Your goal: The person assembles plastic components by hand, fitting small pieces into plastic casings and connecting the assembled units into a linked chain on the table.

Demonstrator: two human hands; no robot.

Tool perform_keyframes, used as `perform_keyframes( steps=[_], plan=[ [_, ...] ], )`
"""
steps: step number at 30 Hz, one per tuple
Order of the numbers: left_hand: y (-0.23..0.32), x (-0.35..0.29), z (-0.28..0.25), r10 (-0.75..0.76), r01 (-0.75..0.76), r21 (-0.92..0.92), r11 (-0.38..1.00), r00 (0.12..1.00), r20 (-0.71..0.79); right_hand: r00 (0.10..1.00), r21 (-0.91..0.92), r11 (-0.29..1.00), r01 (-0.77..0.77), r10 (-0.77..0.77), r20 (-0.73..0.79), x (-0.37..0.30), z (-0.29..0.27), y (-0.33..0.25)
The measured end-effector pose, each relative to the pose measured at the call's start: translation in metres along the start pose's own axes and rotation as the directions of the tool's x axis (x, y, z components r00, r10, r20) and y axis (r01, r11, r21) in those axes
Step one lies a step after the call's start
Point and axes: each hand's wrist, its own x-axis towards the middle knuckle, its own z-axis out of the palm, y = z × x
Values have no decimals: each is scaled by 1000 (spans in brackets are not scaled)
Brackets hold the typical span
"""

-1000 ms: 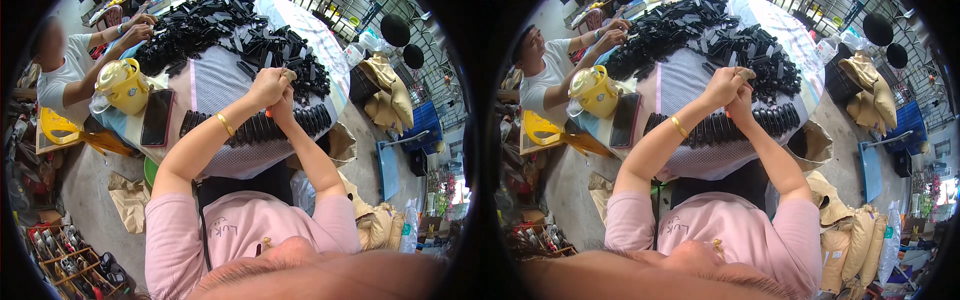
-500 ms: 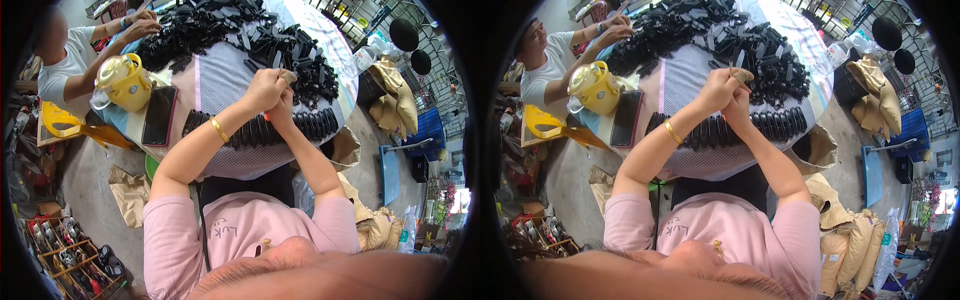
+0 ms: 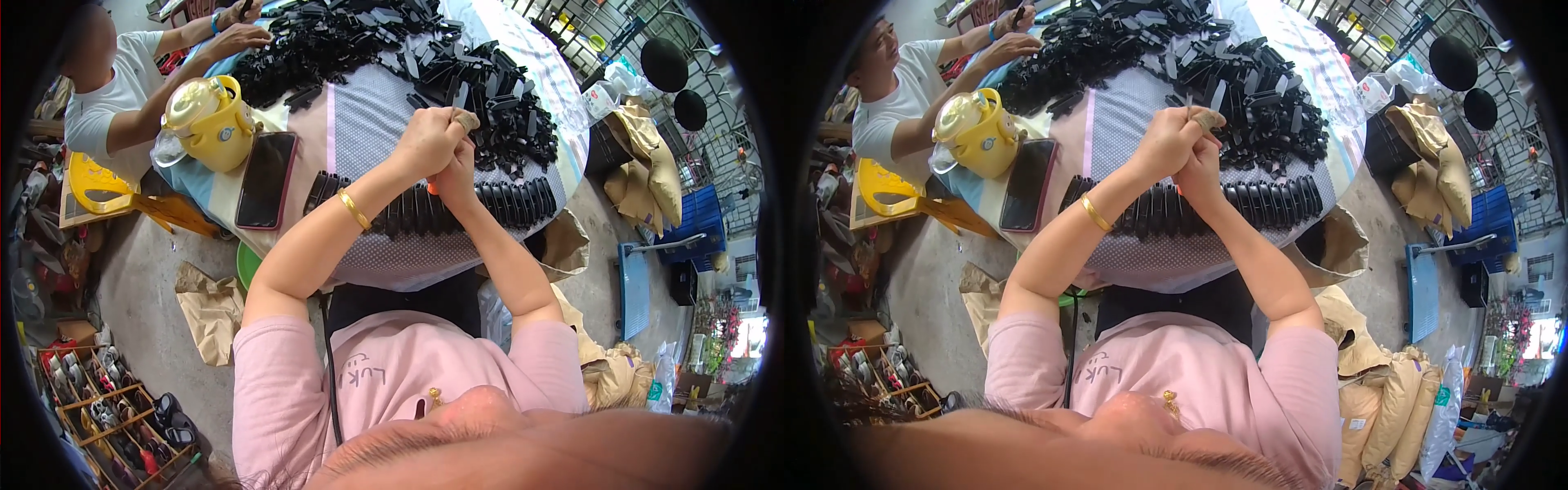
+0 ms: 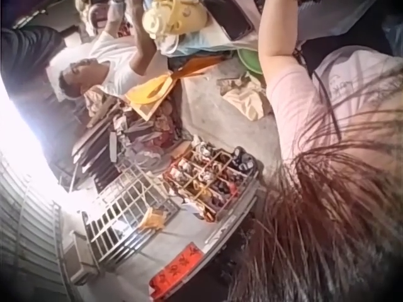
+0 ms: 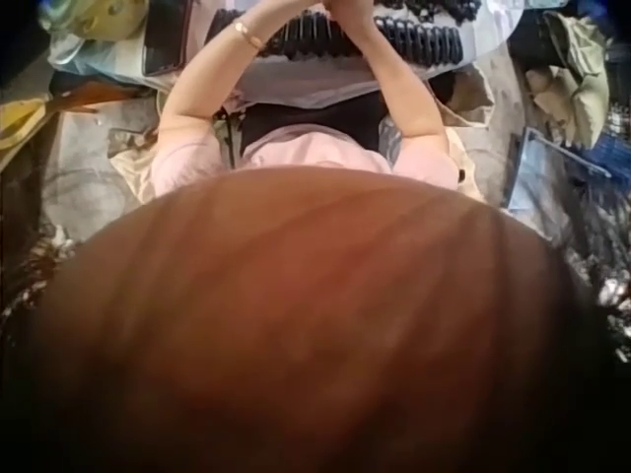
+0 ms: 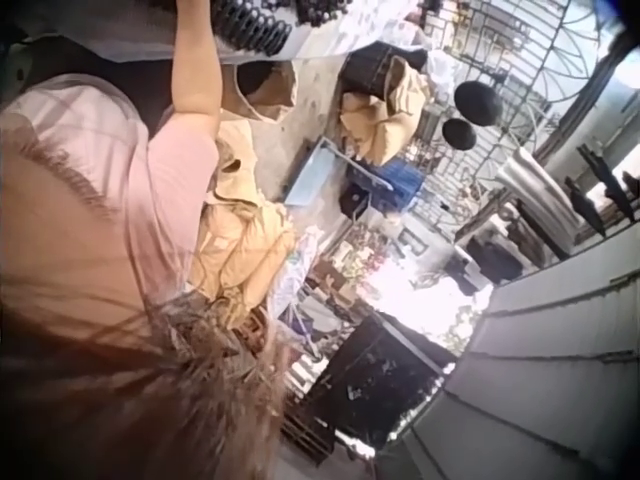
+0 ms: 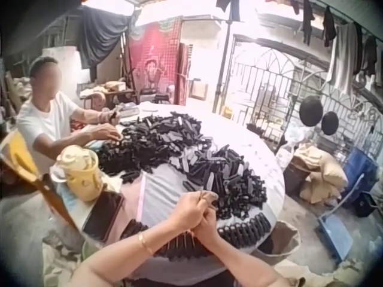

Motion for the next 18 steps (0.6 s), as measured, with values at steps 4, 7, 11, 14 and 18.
perform_keyframes(
  steps=[4,7,11,14,18],
  plan=[
    [-2,4,-4,-90,87,49,995,994,58,998,52,998,-31,27,61,3,3,-11],
    [8,3,-14,-109,108,19,994,992,56,992,-66,997,-47,54,116,4,10,-18],
    [4,-7,-18,-110,110,-13,994,993,31,997,-73,997,30,-25,67,-1,18,-9],
    [12,-14,-17,-17,19,-48,999,999,34,997,-92,993,71,-69,28,0,2,25],
    [5,-10,-24,-79,77,85,993,997,24,979,-29,991,133,-136,-155,-3,38,2]
  ],
)
